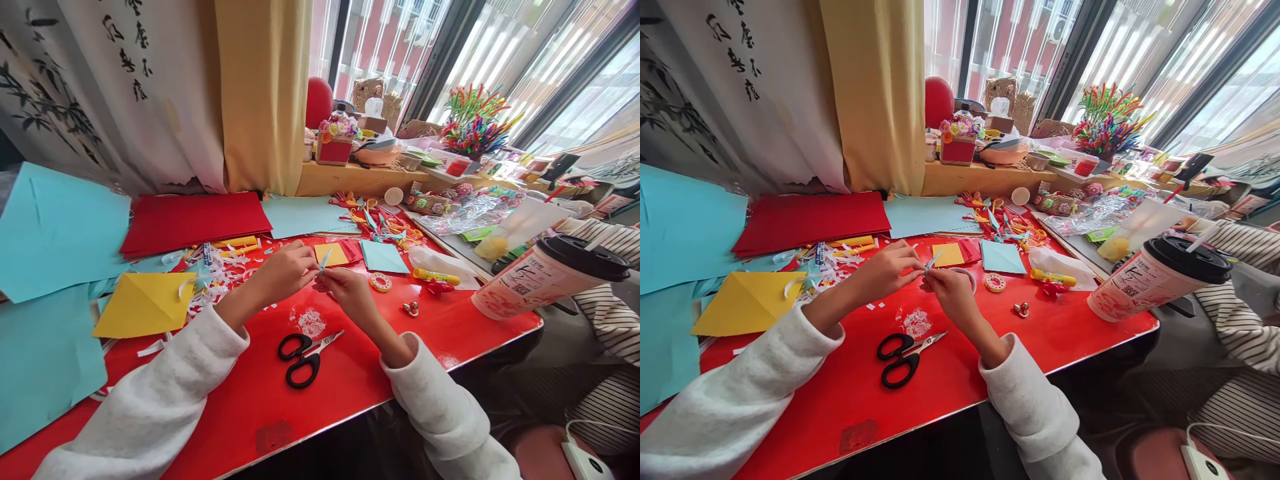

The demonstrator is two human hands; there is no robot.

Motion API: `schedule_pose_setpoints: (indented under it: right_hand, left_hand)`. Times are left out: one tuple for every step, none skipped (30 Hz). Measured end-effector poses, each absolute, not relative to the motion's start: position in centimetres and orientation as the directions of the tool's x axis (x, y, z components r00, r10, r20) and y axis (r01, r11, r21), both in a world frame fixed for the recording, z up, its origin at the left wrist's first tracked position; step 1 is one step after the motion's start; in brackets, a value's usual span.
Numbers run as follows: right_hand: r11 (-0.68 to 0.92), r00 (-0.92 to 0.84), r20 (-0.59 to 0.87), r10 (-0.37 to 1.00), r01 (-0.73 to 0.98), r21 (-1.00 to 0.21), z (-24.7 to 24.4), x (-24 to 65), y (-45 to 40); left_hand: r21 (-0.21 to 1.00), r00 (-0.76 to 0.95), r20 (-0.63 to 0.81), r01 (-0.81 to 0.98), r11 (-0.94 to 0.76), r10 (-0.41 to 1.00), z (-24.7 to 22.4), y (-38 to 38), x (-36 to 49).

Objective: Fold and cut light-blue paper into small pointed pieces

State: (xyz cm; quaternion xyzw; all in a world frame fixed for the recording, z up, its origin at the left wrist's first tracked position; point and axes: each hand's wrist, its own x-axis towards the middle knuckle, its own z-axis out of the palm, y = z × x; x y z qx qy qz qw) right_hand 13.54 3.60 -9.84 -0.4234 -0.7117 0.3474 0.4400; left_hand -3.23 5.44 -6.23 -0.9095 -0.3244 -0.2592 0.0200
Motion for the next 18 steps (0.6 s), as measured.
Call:
schedule_pose_setpoints:
  right_hand:
    - [0.417,-0.259,0.345,0.902,0.322,-0.850,-9.8,13.5,3.6]
    - [0.432,-0.264,0.356,0.896,0.344,-0.833,-9.8,13.6,3.6]
    - [0.445,-0.269,0.366,0.891,0.360,-0.820,-9.8,13.6,3.6]
    - [0.454,-0.273,0.372,0.887,0.369,-0.811,-9.8,13.6,3.6]
    - [0.456,-0.274,0.373,0.886,0.371,-0.809,-9.8,13.6,3.6]
    - [0.453,-0.273,0.371,0.887,0.368,-0.812,-9.8,13.6,3.6]
    - [0.446,-0.271,0.366,0.890,0.362,-0.818,-9.8,13.5,3.5]
    - [0.435,-0.266,0.357,0.896,0.354,-0.828,-9.7,13.5,3.5]
    - [0.416,-0.256,0.343,0.904,0.338,-0.844,-9.7,13.5,3.5]
    - [0.386,-0.244,0.321,0.915,0.306,-0.870,-9.6,13.5,3.5]
    - [0.343,-0.234,0.286,0.929,0.259,-0.903,-9.5,13.5,3.5]
    - [0.284,-0.234,0.236,0.943,0.200,-0.938,-9.4,13.5,3.5]
    - [0.216,-0.247,0.178,0.953,0.138,-0.967,-9.2,13.6,3.5]
    - [0.145,-0.267,0.119,0.956,0.082,-0.986,-9.1,13.7,3.4]
    - [0.079,-0.292,0.065,0.954,0.038,-0.996,-8.9,13.8,3.4]
    - [0.024,-0.315,0.020,0.949,0.009,-1.000,-8.8,13.9,3.4]
    - [-0.019,-0.333,-0.013,0.943,-0.014,-1.000,-8.7,14.0,3.3]
    - [-0.053,-0.345,-0.038,0.938,-0.035,-0.998,-8.6,14.1,3.3]
  left_hand:
    - [0.110,0.661,0.480,0.607,-0.787,0.577,-6.3,5.5,-3.3]
    - [0.088,0.667,0.476,0.612,-0.786,0.573,-6.4,5.5,-3.3]
    - [0.070,0.672,0.473,0.615,-0.785,0.569,-6.5,5.6,-3.3]
    - [0.058,0.676,0.472,0.617,-0.785,0.566,-6.6,5.6,-3.3]
    - [0.054,0.679,0.471,0.615,-0.786,0.564,-6.6,5.6,-3.3]
    - [0.056,0.680,0.470,0.613,-0.788,0.563,-6.7,5.6,-3.2]
    - [0.064,0.679,0.471,0.611,-0.789,0.564,-6.7,5.6,-3.2]
    - [0.077,0.675,0.473,0.609,-0.790,0.566,-6.7,5.6,-3.2]
    - [0.096,0.669,0.477,0.606,-0.790,0.571,-6.6,5.6,-3.1]
    - [0.120,0.658,0.483,0.604,-0.788,0.578,-6.6,5.6,-3.1]
    - [0.149,0.643,0.490,0.603,-0.784,0.588,-6.4,5.6,-3.2]
    - [0.181,0.624,0.496,0.605,-0.775,0.603,-6.1,5.6,-3.3]
    - [0.220,0.594,0.502,0.614,-0.758,0.628,-5.8,5.7,-3.4]
    - [0.264,0.553,0.507,0.631,-0.730,0.661,-5.4,5.8,-3.8]
    - [0.306,0.498,0.511,0.656,-0.690,0.701,-4.8,5.9,-4.3]
    - [0.362,0.412,0.518,0.688,-0.628,0.750,-4.3,6.0,-4.9]
    - [0.404,0.325,0.524,0.719,-0.566,0.787,-3.7,6.1,-5.8]
    - [0.420,0.230,0.546,0.757,-0.501,0.806,-3.1,6.3,-6.8]
